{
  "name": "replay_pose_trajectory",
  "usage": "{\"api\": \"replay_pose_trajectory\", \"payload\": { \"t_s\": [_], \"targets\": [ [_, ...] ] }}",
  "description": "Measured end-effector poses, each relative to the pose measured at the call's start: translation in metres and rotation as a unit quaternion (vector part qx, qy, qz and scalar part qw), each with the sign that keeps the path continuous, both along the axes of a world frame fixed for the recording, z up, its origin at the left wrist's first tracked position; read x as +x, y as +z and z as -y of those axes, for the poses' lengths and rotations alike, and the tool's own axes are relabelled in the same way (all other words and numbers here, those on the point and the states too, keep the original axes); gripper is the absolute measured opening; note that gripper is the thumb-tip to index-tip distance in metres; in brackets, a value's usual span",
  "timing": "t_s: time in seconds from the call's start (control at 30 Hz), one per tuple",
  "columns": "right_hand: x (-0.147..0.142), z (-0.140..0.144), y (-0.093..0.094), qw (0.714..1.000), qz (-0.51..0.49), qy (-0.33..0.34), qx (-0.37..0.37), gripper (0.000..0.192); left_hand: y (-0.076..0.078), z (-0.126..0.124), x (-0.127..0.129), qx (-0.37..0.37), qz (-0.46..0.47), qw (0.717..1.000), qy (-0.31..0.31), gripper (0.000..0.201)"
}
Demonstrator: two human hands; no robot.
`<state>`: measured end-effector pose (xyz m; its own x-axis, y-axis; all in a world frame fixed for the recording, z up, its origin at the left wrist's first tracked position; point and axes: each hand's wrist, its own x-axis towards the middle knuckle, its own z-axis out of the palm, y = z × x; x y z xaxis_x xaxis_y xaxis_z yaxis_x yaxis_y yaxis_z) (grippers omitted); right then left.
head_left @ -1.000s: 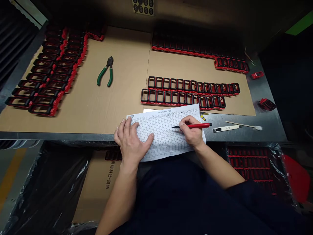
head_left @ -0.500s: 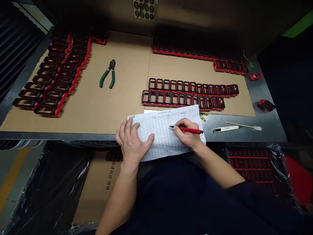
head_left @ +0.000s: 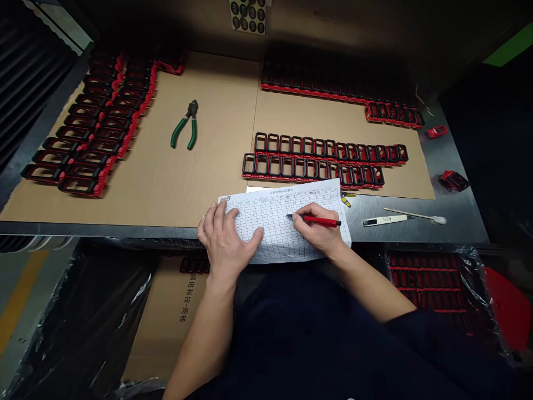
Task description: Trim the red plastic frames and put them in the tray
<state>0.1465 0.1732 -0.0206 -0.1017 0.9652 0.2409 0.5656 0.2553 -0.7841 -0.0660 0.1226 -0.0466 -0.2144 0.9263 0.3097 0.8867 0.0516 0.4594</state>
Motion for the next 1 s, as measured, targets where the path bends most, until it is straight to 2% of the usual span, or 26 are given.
{"api": "replay_pose_trajectory", "payload": {
  "t_s": [1.0],
  "targets": [
    [-0.0001, -0.0006, 0.0005, 1.0, 0.006, 0.012, 0.021, 0.011, 0.0, -0.0004, 0.0, -0.005, 0.0, 1.0, 0.003, 0.054]
  ]
}}
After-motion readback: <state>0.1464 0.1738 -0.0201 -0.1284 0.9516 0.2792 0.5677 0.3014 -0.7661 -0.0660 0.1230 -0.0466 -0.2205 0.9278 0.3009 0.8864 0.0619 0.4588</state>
